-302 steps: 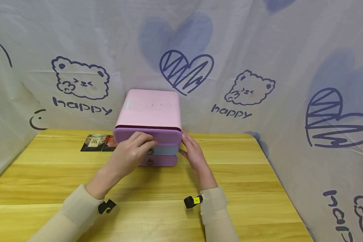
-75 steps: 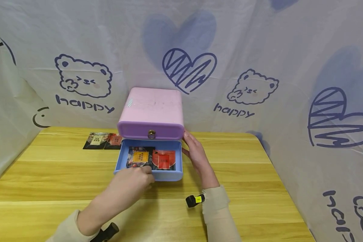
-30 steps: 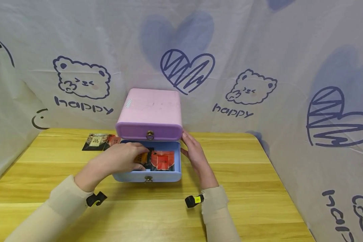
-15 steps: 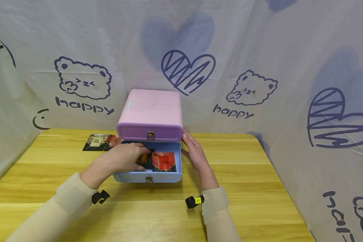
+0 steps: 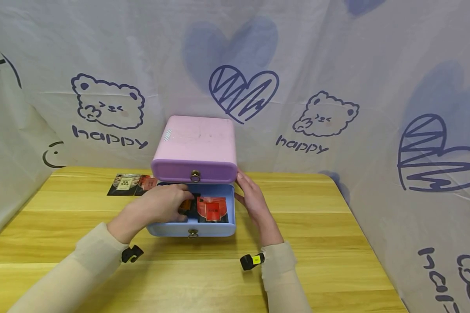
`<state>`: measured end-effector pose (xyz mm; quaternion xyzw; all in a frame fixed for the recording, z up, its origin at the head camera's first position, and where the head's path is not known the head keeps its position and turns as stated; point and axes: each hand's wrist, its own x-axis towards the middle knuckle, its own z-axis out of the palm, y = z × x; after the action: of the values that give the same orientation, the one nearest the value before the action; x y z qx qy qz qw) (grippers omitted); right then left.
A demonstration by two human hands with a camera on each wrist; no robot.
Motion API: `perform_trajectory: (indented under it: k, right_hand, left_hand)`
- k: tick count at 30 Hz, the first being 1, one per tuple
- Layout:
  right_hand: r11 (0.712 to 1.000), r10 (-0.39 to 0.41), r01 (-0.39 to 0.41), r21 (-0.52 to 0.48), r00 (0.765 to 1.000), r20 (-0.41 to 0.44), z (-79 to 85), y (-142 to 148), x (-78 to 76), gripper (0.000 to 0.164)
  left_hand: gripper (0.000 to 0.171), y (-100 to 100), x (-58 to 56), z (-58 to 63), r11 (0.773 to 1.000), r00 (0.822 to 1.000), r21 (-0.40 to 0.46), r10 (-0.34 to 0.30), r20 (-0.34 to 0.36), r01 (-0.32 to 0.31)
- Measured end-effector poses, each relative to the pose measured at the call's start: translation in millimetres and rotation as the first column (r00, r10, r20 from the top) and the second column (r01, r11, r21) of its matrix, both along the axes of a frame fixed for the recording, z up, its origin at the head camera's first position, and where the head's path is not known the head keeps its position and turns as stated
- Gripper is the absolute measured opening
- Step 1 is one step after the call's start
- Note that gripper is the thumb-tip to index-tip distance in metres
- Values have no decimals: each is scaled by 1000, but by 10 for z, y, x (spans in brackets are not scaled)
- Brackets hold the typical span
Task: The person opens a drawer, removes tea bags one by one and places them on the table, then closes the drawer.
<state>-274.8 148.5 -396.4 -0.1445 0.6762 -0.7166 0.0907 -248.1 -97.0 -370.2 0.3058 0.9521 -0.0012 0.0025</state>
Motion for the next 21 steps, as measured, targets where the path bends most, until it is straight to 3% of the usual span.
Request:
perform_trajectory:
  k: [9,15,21]
  right_hand:
    - [998,-16,15,-62,1000,-10,-215,21,-152,47]
    - [997,-1,0,-77,1000,-14,-212,17,-153,47]
    - [998,-7,6,-59,1000,-4,-212,16,-154,47]
  left_hand:
    - [30,-19,23,46,1000,999,19,14,43,-15]
    - [11,-27,46,60,999,998,46,19,60,-22]
    - [13,-42,71,63,998,1000,58,8,15,-9]
